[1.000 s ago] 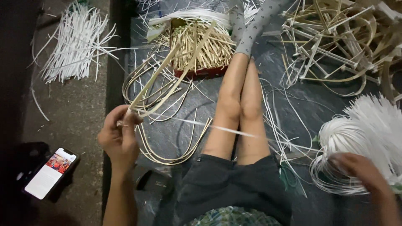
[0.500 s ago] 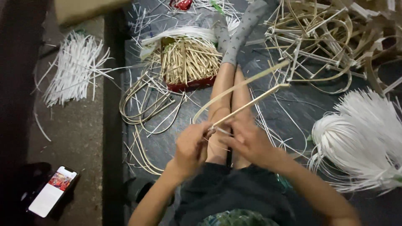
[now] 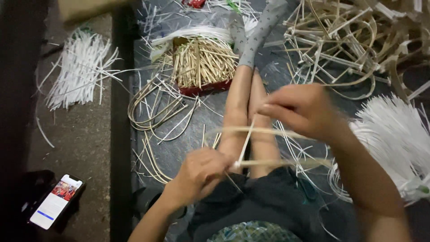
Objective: The recorder weaves and ties bamboo and plastic strips together to construct a structural frame while sitting on the floor.
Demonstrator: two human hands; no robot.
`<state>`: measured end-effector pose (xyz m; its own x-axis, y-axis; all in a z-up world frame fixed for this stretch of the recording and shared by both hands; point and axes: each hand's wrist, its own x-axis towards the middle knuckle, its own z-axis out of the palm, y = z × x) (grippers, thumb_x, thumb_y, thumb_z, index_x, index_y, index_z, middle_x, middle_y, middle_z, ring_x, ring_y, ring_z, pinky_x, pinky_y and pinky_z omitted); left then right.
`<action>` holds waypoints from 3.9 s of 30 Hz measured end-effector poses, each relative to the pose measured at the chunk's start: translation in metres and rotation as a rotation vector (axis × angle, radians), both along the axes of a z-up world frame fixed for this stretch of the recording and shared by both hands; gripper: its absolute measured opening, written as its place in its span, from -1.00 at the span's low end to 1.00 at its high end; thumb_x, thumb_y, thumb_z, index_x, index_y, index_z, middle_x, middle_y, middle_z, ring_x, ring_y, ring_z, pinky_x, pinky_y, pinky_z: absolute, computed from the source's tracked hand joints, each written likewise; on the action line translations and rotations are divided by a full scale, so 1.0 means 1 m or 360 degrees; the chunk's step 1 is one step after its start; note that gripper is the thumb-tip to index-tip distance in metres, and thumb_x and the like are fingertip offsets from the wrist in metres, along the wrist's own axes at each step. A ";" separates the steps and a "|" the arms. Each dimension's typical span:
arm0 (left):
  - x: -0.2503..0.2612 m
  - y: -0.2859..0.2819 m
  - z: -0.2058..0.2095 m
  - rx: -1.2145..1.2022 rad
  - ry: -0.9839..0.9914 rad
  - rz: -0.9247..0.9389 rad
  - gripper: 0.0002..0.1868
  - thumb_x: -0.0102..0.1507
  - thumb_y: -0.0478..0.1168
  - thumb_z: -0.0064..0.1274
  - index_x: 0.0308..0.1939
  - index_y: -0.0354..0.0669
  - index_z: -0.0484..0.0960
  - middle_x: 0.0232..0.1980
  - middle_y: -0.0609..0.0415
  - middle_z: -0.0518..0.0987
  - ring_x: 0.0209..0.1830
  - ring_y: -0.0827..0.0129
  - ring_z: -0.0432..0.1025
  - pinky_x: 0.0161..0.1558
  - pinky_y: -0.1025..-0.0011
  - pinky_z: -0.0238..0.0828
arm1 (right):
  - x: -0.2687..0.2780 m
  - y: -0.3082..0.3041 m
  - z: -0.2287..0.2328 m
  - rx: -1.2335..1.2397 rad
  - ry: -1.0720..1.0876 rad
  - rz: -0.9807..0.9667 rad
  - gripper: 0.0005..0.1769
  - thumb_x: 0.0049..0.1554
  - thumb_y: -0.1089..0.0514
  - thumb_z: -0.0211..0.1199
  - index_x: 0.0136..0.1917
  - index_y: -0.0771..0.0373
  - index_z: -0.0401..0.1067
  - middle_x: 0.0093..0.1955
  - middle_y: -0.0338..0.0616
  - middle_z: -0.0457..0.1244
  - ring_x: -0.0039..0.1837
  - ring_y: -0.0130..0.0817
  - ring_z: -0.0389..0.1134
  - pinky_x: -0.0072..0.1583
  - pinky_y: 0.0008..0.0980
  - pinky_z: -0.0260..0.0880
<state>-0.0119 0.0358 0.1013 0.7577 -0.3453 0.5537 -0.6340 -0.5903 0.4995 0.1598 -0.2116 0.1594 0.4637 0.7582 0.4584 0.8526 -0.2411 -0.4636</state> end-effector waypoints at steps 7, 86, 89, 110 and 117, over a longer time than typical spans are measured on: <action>0.001 0.016 -0.016 -0.0354 0.0036 0.0243 -0.73 0.22 -0.41 0.09 0.02 -0.24 0.63 -0.03 -0.07 0.66 -0.15 0.02 0.58 -0.10 0.22 0.49 | -0.065 -0.008 -0.153 -0.0619 0.1659 0.0206 -0.74 0.26 0.04 0.11 0.05 0.18 0.54 -0.13 -0.23 0.34 -0.09 -0.38 0.37 0.01 -0.25 0.44; 0.004 0.004 -0.034 -0.0141 -0.0170 0.0415 -0.59 0.09 -0.41 0.12 0.04 -0.23 0.62 -0.28 0.00 0.56 -0.28 0.11 0.49 -0.20 0.25 0.40 | -0.067 -0.024 -0.039 -0.0292 0.1521 0.0748 -0.65 0.42 0.02 0.02 -0.07 0.22 0.51 -0.26 -0.26 0.26 -0.17 -0.54 0.27 -0.11 -0.47 0.32; 0.002 -0.008 -0.025 0.0013 -0.0102 0.0190 -0.63 0.06 -0.39 0.17 -0.03 -0.24 0.65 -0.38 -0.03 0.51 -0.36 0.08 0.44 -0.29 0.19 0.32 | -0.017 -0.027 -0.012 -0.0237 0.0973 0.0185 -0.74 0.27 0.00 0.13 -0.06 0.12 0.57 -0.30 -0.26 0.33 -0.27 -0.61 0.34 -0.20 -0.45 0.34; -0.006 -0.002 -0.012 0.0020 0.0147 0.0638 -0.51 0.15 -0.44 0.10 0.19 -0.30 0.55 -0.13 -0.12 0.54 -0.17 -0.02 0.50 -0.15 0.19 0.44 | -0.102 -0.009 -0.149 -0.0208 0.3019 0.0484 -0.64 0.26 0.09 0.12 -0.28 0.37 0.43 -0.58 -0.39 -0.01 -0.54 -0.58 -0.10 -0.43 -0.48 -0.22; -0.006 0.004 -0.016 -0.0430 0.0601 0.0383 -0.70 0.26 -0.46 0.02 0.08 -0.25 0.55 -0.13 -0.09 0.52 -0.24 0.06 0.53 -0.20 0.25 0.47 | -0.086 -0.008 -0.169 -0.0338 0.2727 0.0618 -0.58 0.33 0.00 0.08 -0.20 0.34 0.46 -0.50 -0.36 0.09 -0.44 -0.60 0.03 -0.35 -0.55 -0.06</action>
<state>-0.0178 0.0403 0.0857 0.9621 -0.0191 0.2719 -0.2425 -0.5155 0.8219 0.0736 -0.2199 -0.0094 0.0683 0.9072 -0.4150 -0.4940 -0.3307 -0.8041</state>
